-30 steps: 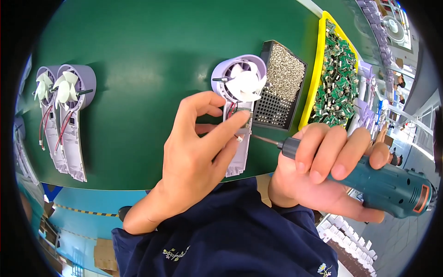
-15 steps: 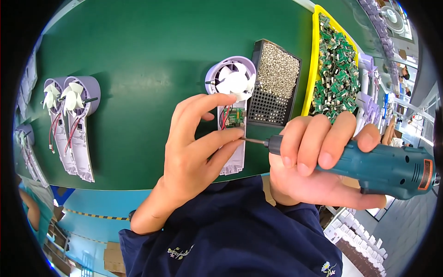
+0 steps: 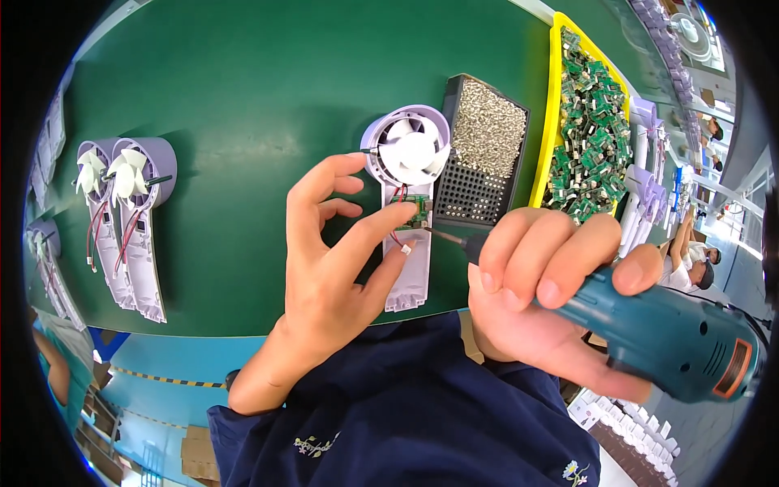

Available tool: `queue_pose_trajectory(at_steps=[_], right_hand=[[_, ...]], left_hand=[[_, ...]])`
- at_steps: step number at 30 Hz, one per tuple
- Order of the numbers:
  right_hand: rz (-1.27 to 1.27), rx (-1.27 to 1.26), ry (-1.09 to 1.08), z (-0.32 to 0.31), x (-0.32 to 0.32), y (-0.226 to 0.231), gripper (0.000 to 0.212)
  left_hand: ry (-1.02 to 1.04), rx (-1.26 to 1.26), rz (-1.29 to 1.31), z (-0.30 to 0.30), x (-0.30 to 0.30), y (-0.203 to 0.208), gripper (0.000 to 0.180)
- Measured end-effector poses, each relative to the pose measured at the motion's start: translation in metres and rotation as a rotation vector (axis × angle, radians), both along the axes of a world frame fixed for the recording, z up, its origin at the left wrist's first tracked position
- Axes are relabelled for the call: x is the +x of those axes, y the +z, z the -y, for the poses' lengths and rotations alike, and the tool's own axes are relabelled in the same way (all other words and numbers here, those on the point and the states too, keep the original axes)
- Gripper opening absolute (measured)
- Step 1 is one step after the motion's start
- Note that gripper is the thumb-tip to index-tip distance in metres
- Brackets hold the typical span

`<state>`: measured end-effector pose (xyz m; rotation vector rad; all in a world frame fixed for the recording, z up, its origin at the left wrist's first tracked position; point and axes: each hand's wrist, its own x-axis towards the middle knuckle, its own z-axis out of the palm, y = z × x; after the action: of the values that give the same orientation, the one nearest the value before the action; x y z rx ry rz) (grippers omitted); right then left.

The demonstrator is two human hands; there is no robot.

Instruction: The person assembles handheld fans on a production line by securing fan housing parts, circuit boards, and screws with an electric screwdriver.

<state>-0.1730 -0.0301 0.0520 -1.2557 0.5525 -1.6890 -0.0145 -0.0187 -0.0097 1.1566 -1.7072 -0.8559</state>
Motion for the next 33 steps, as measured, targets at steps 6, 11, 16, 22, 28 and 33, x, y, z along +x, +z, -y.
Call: queue_pose_trajectory(at_steps=[6, 11, 16, 22, 28, 33], right_hand=[[-0.070, -0.015, -0.010, -0.002, 0.006, -0.004, 0.077], [-0.064, -0.004, 0.011, -0.002, 0.007, -0.006, 0.078], [-0.096, -0.024, 0.013, -0.004, 0.012, -0.012, 0.079], [-0.133, -0.104, 0.019, -0.004, 0.017, -0.021, 0.077], [0.098, -0.202, -0.202, -0.015, -0.005, 0.008, 0.072], [0.110, -0.104, -0.197, -0.033, -0.078, 0.008, 0.079]], left_hand=[[0.025, 0.038, -0.024, -0.002, 0.000, -0.006, 0.036], [0.027, 0.110, -0.115, -0.001, -0.003, -0.002, 0.027], [0.024, 0.157, -0.068, -0.001, 0.002, 0.000, 0.026], [0.022, 0.311, -0.126, 0.000, 0.006, 0.006, 0.026], [-0.015, 0.362, -0.225, 0.002, -0.007, 0.015, 0.025], [0.052, 0.551, -0.321, 0.022, 0.000, 0.012, 0.024]])
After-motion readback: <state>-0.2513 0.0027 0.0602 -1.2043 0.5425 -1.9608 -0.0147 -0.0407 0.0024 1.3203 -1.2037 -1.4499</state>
